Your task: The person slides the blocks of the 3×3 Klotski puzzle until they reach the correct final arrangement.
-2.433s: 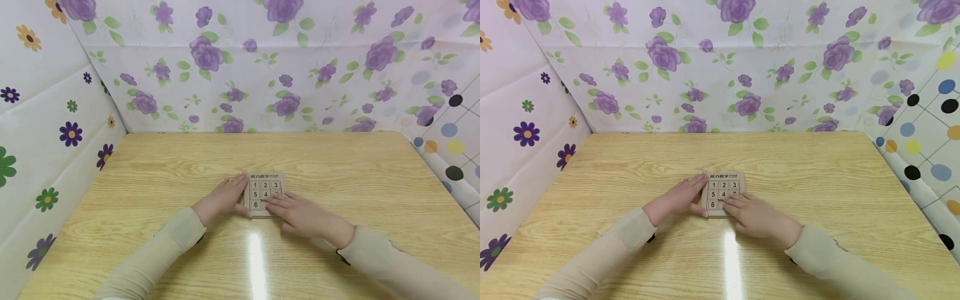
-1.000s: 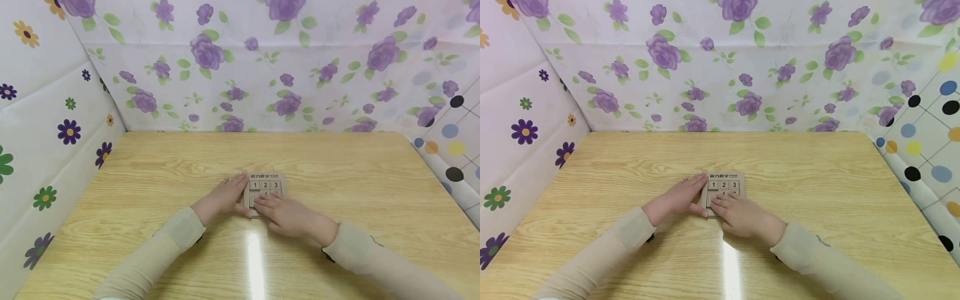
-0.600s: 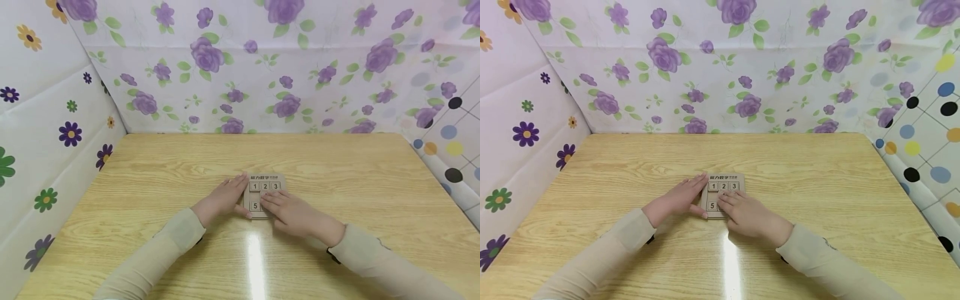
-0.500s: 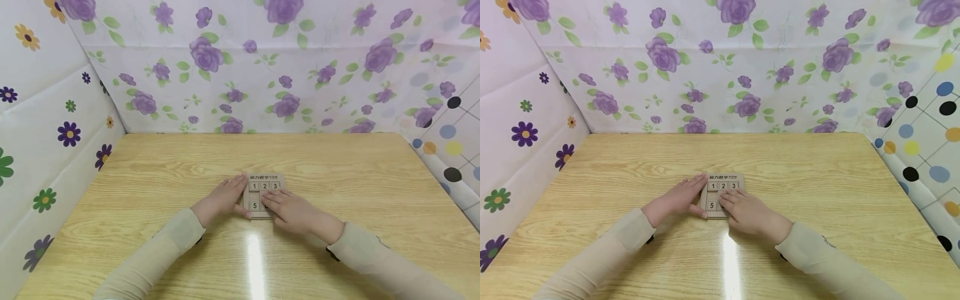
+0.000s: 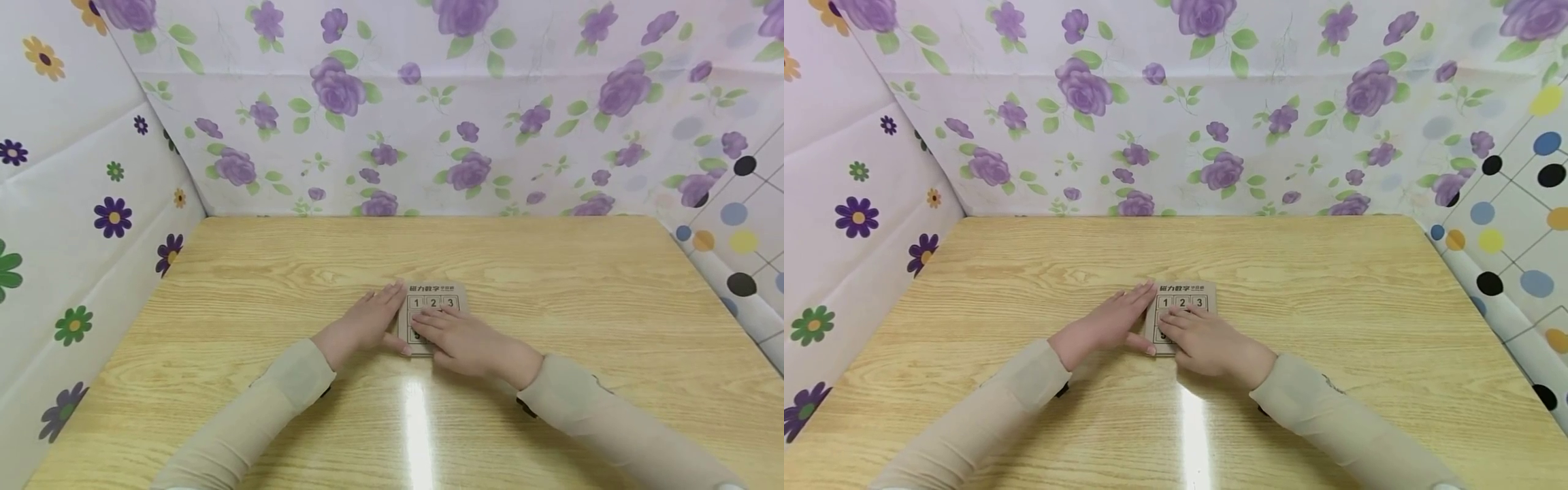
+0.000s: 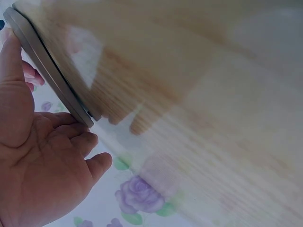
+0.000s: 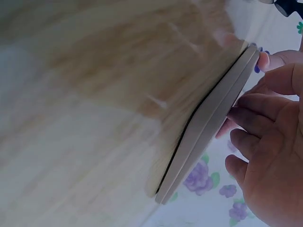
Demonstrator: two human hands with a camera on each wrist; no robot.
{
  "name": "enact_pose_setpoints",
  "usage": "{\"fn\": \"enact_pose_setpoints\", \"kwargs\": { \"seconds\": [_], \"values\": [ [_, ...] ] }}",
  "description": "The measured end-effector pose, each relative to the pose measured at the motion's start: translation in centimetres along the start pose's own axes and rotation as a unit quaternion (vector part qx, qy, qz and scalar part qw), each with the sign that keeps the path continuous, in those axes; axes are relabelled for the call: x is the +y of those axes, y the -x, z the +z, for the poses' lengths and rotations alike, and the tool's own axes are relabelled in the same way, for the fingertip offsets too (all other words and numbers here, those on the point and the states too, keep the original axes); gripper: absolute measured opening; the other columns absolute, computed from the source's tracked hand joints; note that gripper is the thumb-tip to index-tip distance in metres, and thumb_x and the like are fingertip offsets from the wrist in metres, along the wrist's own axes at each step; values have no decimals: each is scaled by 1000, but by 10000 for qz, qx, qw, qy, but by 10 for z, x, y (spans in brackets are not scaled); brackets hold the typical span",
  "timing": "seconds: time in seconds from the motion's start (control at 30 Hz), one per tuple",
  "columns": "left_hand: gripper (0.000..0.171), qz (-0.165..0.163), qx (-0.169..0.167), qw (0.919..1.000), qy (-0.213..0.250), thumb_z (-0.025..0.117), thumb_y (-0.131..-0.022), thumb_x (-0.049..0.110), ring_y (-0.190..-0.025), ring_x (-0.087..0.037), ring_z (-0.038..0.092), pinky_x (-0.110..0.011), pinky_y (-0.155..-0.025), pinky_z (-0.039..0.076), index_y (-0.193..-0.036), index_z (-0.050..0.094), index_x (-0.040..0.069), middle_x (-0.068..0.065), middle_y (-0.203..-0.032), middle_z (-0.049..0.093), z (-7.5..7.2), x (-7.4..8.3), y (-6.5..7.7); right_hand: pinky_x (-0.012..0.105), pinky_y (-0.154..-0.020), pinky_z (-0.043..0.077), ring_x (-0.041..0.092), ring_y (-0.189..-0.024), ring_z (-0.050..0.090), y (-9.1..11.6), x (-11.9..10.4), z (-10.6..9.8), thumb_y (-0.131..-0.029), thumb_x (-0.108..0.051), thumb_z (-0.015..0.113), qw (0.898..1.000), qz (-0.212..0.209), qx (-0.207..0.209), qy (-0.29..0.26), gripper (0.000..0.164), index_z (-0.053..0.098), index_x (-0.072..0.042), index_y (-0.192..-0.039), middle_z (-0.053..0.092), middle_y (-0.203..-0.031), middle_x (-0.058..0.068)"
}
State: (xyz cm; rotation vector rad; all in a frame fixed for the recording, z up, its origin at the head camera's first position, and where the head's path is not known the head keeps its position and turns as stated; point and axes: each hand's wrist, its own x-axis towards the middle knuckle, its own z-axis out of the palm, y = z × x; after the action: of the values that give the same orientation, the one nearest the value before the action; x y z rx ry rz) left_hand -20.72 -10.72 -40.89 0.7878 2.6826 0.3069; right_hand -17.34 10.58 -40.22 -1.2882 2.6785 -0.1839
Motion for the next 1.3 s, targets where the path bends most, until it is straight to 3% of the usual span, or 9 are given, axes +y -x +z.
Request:
{"fn": "enact_pose_setpoints", "kwargs": {
  "seconds": [0.17, 0.43, 1.0, 1.3],
  "values": [
    [113, -2, 11, 10000, -23, 68, -73, 60, -147, -25, 9, -46, -120, 12, -152, 11, 3, -11, -159, 7, -1, 1, 0, 49, -118, 19, 32, -142, 28, 8, 7, 1, -92, -17, 46, 9998, 132, 89, -115, 55, 38, 0, -144, 35, -151, 14],
    [114, -10, 34, 10000, -66, 69, -72, 60, -147, -25, 10, -46, -120, 14, -152, 12, 3, -11, -160, 7, -2, 0, 0, 51, -116, 24, 36, -138, 33, 32, 18, -2, -91, -17, 49, 9985, 475, 218, 188, 52, 44, 4, -139, 42, -146, 19],
    [112, 27, 43, 10000, -35, 69, -73, 59, -147, -26, 12, -47, -119, 15, -152, 13, 3, -12, -159, 8, 2, 0, -1, 52, -116, 22, 34, -139, 32, 22, 12, 0, -92, -19, 49, 9997, 234, 93, -45, 53, 43, 2, -141, 42, -147, 16],
    [113, 19, 22, 10000, -44, 69, -72, 59, -147, -26, 11, -46, -120, 14, -152, 12, 3, -12, -160, 7, 1, 0, 0, 54, -115, 24, 35, -138, 34, 39, 14, 2, -90, -14, 51, 9996, 168, 218, 68, 52, 45, 3, -139, 42, -147, 17]
  ]
}}
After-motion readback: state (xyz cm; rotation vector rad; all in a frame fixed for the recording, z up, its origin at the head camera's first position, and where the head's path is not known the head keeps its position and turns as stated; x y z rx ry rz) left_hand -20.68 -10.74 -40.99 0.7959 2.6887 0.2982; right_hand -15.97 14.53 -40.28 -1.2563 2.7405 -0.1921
